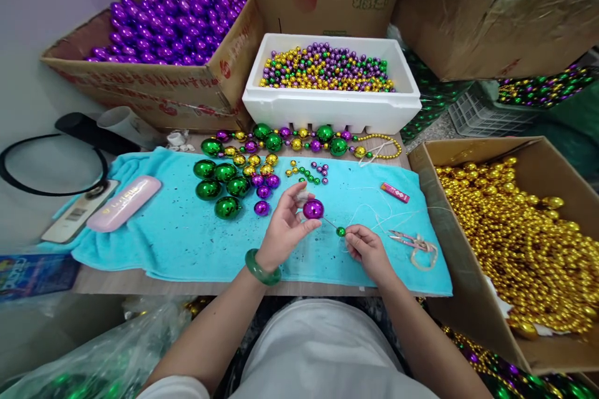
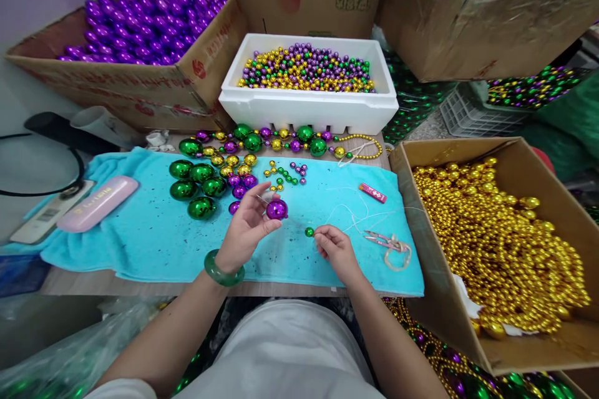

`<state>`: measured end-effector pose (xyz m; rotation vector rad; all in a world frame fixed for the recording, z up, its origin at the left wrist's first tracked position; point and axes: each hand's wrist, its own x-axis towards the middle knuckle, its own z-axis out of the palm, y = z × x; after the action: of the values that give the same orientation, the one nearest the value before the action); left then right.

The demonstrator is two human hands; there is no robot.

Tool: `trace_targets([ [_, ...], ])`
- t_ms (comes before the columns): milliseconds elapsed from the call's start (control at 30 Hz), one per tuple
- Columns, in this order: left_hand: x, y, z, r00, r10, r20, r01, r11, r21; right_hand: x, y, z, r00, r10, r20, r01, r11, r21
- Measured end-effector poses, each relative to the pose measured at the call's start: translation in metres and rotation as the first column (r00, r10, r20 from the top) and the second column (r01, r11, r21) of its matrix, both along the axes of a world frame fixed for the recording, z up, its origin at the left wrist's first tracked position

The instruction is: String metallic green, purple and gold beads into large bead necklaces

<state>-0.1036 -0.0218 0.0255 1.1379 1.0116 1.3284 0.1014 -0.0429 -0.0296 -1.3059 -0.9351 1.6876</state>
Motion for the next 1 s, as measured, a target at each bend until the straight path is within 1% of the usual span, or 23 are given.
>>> trace_targets([
  [33,-0.001,0.002,-0.003,0.999,-0.01,-0.047,0.01,1.0,-0.015,0.0,0.001,0.0,1.0,-0.012,-0.006,0.012,1.0,0.007],
  [67,-0.003,0.006,-0.007,0.993,0.013,-0.12,-0.016,1.0,-0.024,0.001,0.002,0.0,0.999,-0.031,-0.013,0.031,0.999,0.014],
  [100,-0.006,0.012,-0.012,0.972,0.066,-0.227,-0.072,0.997,-0.016,0.001,0.003,0.0,0.999,-0.051,-0.019,0.051,0.998,0.022],
  [133,-0.009,0.019,-0.017,0.923,0.134,-0.361,-0.139,0.99,0.014,0.002,0.004,0.001,0.997,-0.069,-0.02,0.07,0.997,0.027],
  [167,-0.011,0.026,-0.023,0.839,0.201,-0.505,-0.196,0.979,0.065,0.003,0.005,0.001,0.996,-0.085,-0.016,0.086,0.996,0.029],
  [200,-0.014,0.035,-0.028,0.729,0.246,-0.639,-0.22,0.968,0.121,0.004,0.006,0.002,0.995,-0.097,-0.007,0.097,0.995,0.03],
  [233,-0.016,0.043,-0.033,0.609,0.256,-0.75,-0.212,0.965,0.158,0.004,0.006,0.004,0.994,-0.106,0.005,0.106,0.994,0.032],
  [300,-0.018,0.058,-0.042,0.4,0.193,-0.896,-0.161,0.977,0.139,0.006,0.007,0.006,0.992,-0.12,0.03,0.119,0.992,0.042],
  [367,-0.018,0.068,-0.048,0.256,0.098,-0.962,-0.136,0.989,0.065,0.007,0.006,0.008,0.99,-0.129,0.052,0.126,0.99,0.056],
  [433,-0.016,0.072,-0.052,0.19,0.049,-0.981,-0.131,0.991,0.024,0.008,0.005,0.009,0.989,-0.134,0.07,0.129,0.989,0.067],
  [467,-0.015,0.073,-0.052,0.194,0.051,-0.98,-0.135,0.991,0.025,0.009,0.004,0.009,0.988,-0.135,0.078,0.13,0.989,0.07],
  [500,-0.015,0.073,-0.052,0.229,0.07,-0.971,-0.147,0.988,0.036,0.01,0.003,0.009,0.987,-0.139,0.086,0.133,0.988,0.074],
  [533,-0.015,0.072,-0.052,0.302,0.099,-0.948,-0.166,0.985,0.05,0.011,0.002,0.009,0.985,-0.144,0.093,0.137,0.987,0.079],
  [567,-0.016,0.07,-0.05,0.413,0.131,-0.901,-0.195,0.979,0.053,0.012,0.002,0.009,0.984,-0.149,0.101,0.141,0.986,0.085],
  [600,-0.017,0.067,-0.046,0.557,0.156,-0.816,-0.23,0.973,0.029,0.013,0.001,0.009,0.982,-0.153,0.107,0.144,0.985,0.094],
  [633,-0.018,0.064,-0.042,0.713,0.164,-0.682,-0.254,0.967,-0.033,0.013,0.0,0.01,0.981,-0.156,0.112,0.144,0.984,0.104],
  [667,-0.02,0.061,-0.037,0.853,0.156,-0.498,-0.25,0.96,-0.126,0.013,-0.001,0.012,0.981,-0.155,0.117,0.142,0.983,0.114],
  [700,-0.021,0.057,-0.031,0.949,0.14,-0.283,-0.209,0.95,-0.232,0.013,-0.002,0.013,0.981,-0.152,0.121,0.137,0.983,0.124],
  [733,-0.022,0.054,-0.025,0.99,0.126,-0.07,-0.142,0.935,-0.324,0.012,-0.003,0.015,0.981,-0.147,0.125,0.13,0.982,0.134],
  [767,-0.023,0.05,-0.019,0.986,0.121,0.112,-0.069,0.919,-0.388,0.011,-0.004,0.017,0.981,-0.142,0.131,0.123,0.982,0.144],
  [833,-0.024,0.044,-0.009,0.931,0.132,0.34,0.033,0.898,-0.438,0.008,-0.005,0.02,0.98,-0.134,0.149,0.108,0.98,0.169],
  [900,-0.025,0.04,-0.005,0.886,0.157,0.435,0.061,0.893,-0.446,0.005,-0.005,0.022,0.978,-0.127,0.165,0.095,0.977,0.194],
  [1000,-0.026,0.037,-0.005,0.861,0.172,0.479,0.064,0.897,-0.437,0.002,-0.005,0.024,0.976,-0.13,0.173,0.093,0.974,0.208],
])
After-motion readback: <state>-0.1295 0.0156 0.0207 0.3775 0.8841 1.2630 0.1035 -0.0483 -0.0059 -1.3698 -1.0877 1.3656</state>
